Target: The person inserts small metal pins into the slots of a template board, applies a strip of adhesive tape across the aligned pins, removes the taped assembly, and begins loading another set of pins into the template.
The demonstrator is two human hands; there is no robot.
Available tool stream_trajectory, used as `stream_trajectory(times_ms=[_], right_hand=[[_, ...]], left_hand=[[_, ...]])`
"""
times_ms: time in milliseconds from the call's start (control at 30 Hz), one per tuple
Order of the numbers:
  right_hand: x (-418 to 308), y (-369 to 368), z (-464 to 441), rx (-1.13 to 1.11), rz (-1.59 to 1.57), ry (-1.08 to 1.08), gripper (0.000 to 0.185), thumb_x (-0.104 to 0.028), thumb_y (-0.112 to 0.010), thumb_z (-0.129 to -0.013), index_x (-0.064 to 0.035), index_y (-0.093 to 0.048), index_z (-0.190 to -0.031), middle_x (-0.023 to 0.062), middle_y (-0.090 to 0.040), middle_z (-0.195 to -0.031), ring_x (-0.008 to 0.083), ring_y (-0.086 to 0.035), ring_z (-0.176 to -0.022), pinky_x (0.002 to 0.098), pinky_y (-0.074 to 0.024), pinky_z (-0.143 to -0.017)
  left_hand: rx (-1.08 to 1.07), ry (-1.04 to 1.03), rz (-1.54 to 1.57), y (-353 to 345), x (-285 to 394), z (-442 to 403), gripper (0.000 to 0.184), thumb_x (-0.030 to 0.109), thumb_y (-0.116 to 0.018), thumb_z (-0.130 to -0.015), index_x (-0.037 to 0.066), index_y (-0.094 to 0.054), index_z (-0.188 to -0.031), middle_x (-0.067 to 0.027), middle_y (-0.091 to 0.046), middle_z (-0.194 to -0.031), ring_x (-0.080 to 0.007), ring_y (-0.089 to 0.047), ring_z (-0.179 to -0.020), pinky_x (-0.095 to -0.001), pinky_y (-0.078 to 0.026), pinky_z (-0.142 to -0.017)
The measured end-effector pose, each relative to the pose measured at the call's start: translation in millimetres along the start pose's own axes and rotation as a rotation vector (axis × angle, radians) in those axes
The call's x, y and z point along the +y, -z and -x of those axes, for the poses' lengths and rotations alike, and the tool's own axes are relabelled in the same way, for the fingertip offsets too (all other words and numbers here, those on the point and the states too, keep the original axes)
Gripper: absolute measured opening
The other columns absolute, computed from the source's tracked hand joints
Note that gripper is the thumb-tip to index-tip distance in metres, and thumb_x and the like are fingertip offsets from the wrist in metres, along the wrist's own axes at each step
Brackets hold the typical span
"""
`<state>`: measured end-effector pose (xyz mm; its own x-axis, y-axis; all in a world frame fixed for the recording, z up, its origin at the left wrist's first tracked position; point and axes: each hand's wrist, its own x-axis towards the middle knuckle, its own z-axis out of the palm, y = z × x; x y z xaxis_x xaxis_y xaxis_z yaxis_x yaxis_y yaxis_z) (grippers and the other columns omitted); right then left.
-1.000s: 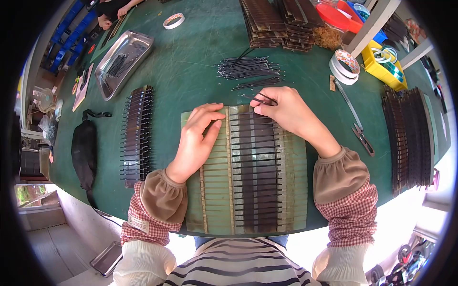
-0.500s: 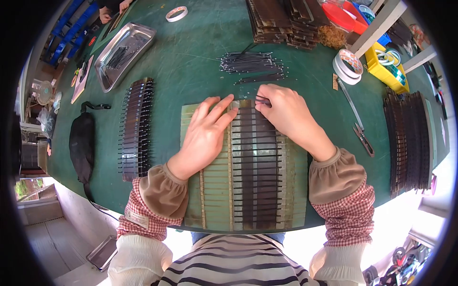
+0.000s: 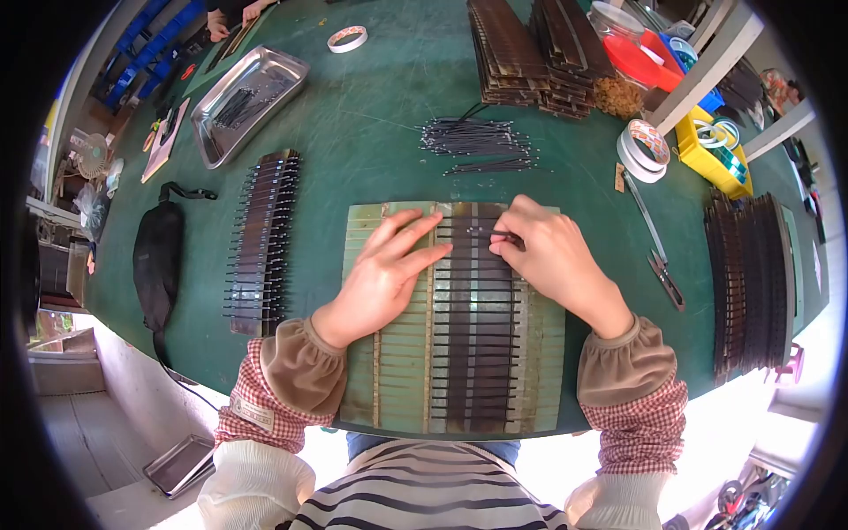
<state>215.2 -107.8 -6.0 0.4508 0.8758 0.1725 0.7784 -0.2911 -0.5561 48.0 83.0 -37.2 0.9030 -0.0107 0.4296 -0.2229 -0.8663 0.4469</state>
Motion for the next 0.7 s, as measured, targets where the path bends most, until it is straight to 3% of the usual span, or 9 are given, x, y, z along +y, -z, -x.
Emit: stream_trajectory(times_ms=[233,367,433,533,700], right_hand=[[-1.9,-7.6,5.0,0.037,0.1,0.04,0.014,-0.012,-0.072,-0.085,-0.0025,-0.062,-0.086,0.0102,-0.059,-0.088,0.0335,-0.064,-0.072,0.0434,-0.0501,-0.063],[-2.9,-3.7,4.0,0.107,-0.027,0.017,0.013,-0.008,-0.075,-0.083,-0.0016,-0.064,-0.085,0.0111,-0.06,-0.084,0.031,-0.064,-0.071,0.0387,-0.0508,-0.063],[-0.5,10.4,1.1,0.206,-0.11,-0.073,0.014,-0.005,-0.076,-0.082,0.001,-0.065,-0.087,0.0098,-0.062,-0.082,0.0226,-0.062,-0.068,0.0323,-0.0491,-0.063],[18.7,25.4,-2.7,0.33,-0.174,-0.178,0.013,-0.004,-0.075,-0.083,0.0021,-0.065,-0.089,0.0106,-0.065,-0.084,0.0219,-0.063,-0.07,0.0318,-0.0502,-0.065],[40.6,23.6,-18.0,0.167,0.061,-0.048,0.013,-0.006,-0.071,-0.086,0.0001,-0.065,-0.095,0.0127,-0.067,-0.092,0.0253,-0.069,-0.079,0.0375,-0.0535,-0.071]], left_hand=[[0.029,-0.052,-0.081,-5.2,-1.6,1.4,0.043,-0.004,-0.064,-0.07,0.003,-0.072,-0.111,-0.0143,-0.058,-0.138,-0.0377,-0.05,-0.127,-0.0471,-0.046,-0.104],[0.027,-0.057,-0.081,-5.9,-2.9,3.1,0.042,-0.004,-0.064,-0.072,0.004,-0.072,-0.113,-0.0134,-0.057,-0.14,-0.0369,-0.049,-0.129,-0.0475,-0.045,-0.105],[0.029,-0.045,-0.06,-3.1,-2.6,3.8,0.04,-0.004,-0.063,-0.077,0.004,-0.07,-0.116,-0.0134,-0.057,-0.14,-0.0359,-0.049,-0.129,-0.0481,-0.044,-0.105],[0.096,-0.011,0.069,-5.1,-2.1,2.3,0.037,-0.006,-0.062,-0.08,0.001,-0.068,-0.116,-0.0151,-0.057,-0.137,-0.035,-0.053,-0.124,-0.0447,-0.047,-0.103],[0.15,-0.017,0.067,-6.7,-2.6,1.9,0.037,-0.007,-0.063,-0.079,-0.001,-0.067,-0.116,-0.0167,-0.06,-0.132,-0.0341,-0.056,-0.12,-0.0419,-0.049,-0.1]])
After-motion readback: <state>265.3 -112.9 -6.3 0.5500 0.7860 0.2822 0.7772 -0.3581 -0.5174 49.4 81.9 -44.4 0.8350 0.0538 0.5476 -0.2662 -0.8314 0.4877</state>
